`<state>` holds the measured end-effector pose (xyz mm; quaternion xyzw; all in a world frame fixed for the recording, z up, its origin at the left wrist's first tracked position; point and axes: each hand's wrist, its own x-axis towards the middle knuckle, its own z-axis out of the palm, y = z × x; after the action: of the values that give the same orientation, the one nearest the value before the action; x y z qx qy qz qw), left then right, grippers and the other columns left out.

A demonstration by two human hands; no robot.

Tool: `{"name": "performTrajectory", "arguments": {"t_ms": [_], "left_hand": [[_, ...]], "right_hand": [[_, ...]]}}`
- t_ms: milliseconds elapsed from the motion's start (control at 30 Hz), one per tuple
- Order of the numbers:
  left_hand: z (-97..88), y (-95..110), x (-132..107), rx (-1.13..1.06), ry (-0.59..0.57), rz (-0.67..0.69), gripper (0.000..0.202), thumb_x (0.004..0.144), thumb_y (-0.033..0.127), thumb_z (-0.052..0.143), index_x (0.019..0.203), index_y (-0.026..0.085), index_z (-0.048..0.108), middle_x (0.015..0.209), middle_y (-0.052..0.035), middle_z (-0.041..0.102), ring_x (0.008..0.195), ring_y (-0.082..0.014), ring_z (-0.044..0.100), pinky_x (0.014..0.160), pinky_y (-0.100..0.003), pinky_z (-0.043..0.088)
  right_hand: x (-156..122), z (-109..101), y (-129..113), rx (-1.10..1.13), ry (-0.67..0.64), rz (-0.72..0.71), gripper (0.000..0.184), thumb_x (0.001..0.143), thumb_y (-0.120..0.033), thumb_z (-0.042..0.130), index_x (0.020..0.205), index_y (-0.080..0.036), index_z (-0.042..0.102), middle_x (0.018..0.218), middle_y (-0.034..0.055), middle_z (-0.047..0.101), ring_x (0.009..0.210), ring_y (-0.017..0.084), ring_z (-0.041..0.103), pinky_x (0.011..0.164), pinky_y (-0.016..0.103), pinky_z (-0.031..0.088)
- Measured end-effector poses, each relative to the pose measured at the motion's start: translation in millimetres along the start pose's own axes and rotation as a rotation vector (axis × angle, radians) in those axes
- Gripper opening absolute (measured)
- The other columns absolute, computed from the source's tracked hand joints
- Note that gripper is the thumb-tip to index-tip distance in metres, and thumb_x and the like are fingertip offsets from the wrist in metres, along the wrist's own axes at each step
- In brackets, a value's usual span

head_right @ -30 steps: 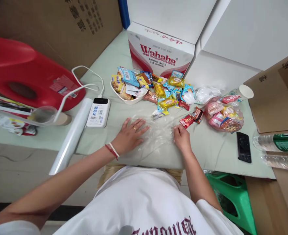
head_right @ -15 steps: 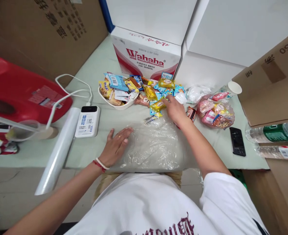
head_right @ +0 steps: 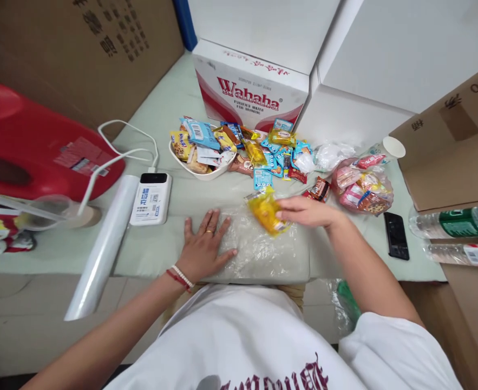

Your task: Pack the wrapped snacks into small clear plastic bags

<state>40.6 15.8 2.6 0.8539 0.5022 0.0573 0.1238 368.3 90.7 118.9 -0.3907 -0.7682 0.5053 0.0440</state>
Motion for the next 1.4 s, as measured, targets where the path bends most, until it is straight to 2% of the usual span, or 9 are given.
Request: {"name": "performTrajectory", "arguments": {"t_ms": [100, 233, 300, 600, 733, 867, 1033, 1167, 1400], "left_hand": [[1.0, 3, -11, 0.006, -0.006, -0.009, 0.084, 0.093, 0.061, 0.055, 0.163, 0.019, 0.035, 0.172, -0.0219, 0.019, 0.158, -0.0427, 0.025, 0.119, -0.079, -0.003], [2.5, 5, -17, -0.003, 0.006, -0.037, 0.076, 0.098, 0.058, 0.048, 0.163, 0.022, 0.034, 0.171, -0.0187, 0.023, 0.158, -0.0415, 0.026, 0.119, -0.079, -0.004], [3.2, 5, -16, -0.010, 0.014, -0.047, 0.071, 0.100, 0.055, 0.044, 0.163, 0.023, 0.036, 0.171, -0.0179, 0.023, 0.158, -0.0404, 0.027, 0.119, -0.080, -0.004], [2.9, -1, -17, -0.044, 0.046, -0.051, 0.063, 0.104, 0.045, 0.037, 0.163, 0.021, 0.035, 0.170, -0.0184, 0.027, 0.156, -0.0357, 0.033, 0.123, -0.075, 0.002], [0.2, -11, -31, -0.011, 0.151, -0.063, 0.054, 0.103, 0.039, 0.046, 0.157, 0.033, 0.047, 0.170, -0.0124, 0.032, 0.159, -0.0362, 0.026, 0.124, -0.072, 0.002], [-6.6, -32, -39, -0.054, 0.086, 0.223, 0.052, 0.103, 0.029, 0.049, 0.151, 0.050, 0.048, 0.157, -0.0015, 0.055, 0.154, -0.0289, 0.038, 0.125, -0.066, -0.014], [-20.7, -57, -36, -0.207, -0.155, 0.473, 0.083, 0.089, 0.067, 0.062, 0.160, 0.029, 0.039, 0.158, -0.0149, 0.052, 0.153, -0.0348, 0.040, 0.126, -0.068, -0.005], [-27.0, -63, -30, -0.288, -0.149, 0.391, 0.036, 0.101, 0.045, 0.049, 0.126, 0.029, 0.070, 0.143, -0.0090, 0.067, 0.147, -0.0274, 0.048, 0.129, -0.059, 0.012], [-28.4, -49, 31, -0.357, 0.037, -0.073, 0.036, 0.100, 0.037, 0.038, 0.094, 0.020, 0.069, 0.090, -0.0109, 0.074, 0.094, -0.0277, 0.068, 0.093, -0.044, 0.050]], "right_hand": [[33, 30, 3, -0.063, -0.195, 0.065, 0.036, 0.104, -0.040, 0.049, 0.113, -0.013, 0.072, 0.099, 0.0054, 0.074, 0.089, 0.019, 0.066, 0.080, 0.027, 0.049], [46, 59, -3, -0.474, 0.310, 0.281, 0.035, 0.104, -0.039, 0.051, 0.121, -0.015, 0.071, 0.115, 0.0128, 0.072, 0.098, 0.023, 0.068, 0.084, 0.029, 0.048], [39, 71, -12, -0.585, 0.406, 0.281, 0.048, 0.102, -0.048, 0.056, 0.142, -0.022, 0.061, 0.136, 0.0141, 0.063, 0.109, 0.026, 0.067, 0.084, 0.030, 0.049], [42, 122, -18, -0.640, 0.291, 0.277, 0.049, 0.105, -0.035, 0.054, 0.153, -0.031, 0.051, 0.145, 0.0115, 0.058, 0.117, 0.025, 0.065, 0.087, 0.033, 0.055], [25, 133, -13, -0.519, 0.348, 0.177, 0.052, 0.104, -0.036, 0.054, 0.155, -0.028, 0.048, 0.156, 0.0167, 0.045, 0.122, 0.029, 0.063, 0.087, 0.042, 0.059], [-23, 149, 3, -0.397, 0.439, -0.055, 0.070, 0.096, -0.050, 0.065, 0.158, -0.030, 0.040, 0.156, 0.0181, 0.046, 0.135, 0.034, 0.053, 0.106, 0.056, 0.052], [-63, 175, 25, -0.370, 0.503, -0.013, 0.031, 0.101, -0.035, 0.057, 0.130, -0.032, 0.068, 0.135, 0.0137, 0.066, 0.126, 0.033, 0.059, 0.103, 0.058, 0.053], [-61, 163, 21, -0.155, 0.514, 0.021, 0.026, 0.105, -0.033, 0.047, 0.113, -0.031, 0.071, 0.110, 0.0086, 0.075, 0.100, 0.026, 0.070, 0.090, 0.045, 0.058], [-30, 83, 29, -0.110, 0.457, 0.351, 0.033, 0.103, -0.042, 0.045, 0.099, -0.018, 0.068, 0.077, 0.0037, 0.071, 0.067, 0.018, 0.064, 0.065, 0.027, 0.048]]}}
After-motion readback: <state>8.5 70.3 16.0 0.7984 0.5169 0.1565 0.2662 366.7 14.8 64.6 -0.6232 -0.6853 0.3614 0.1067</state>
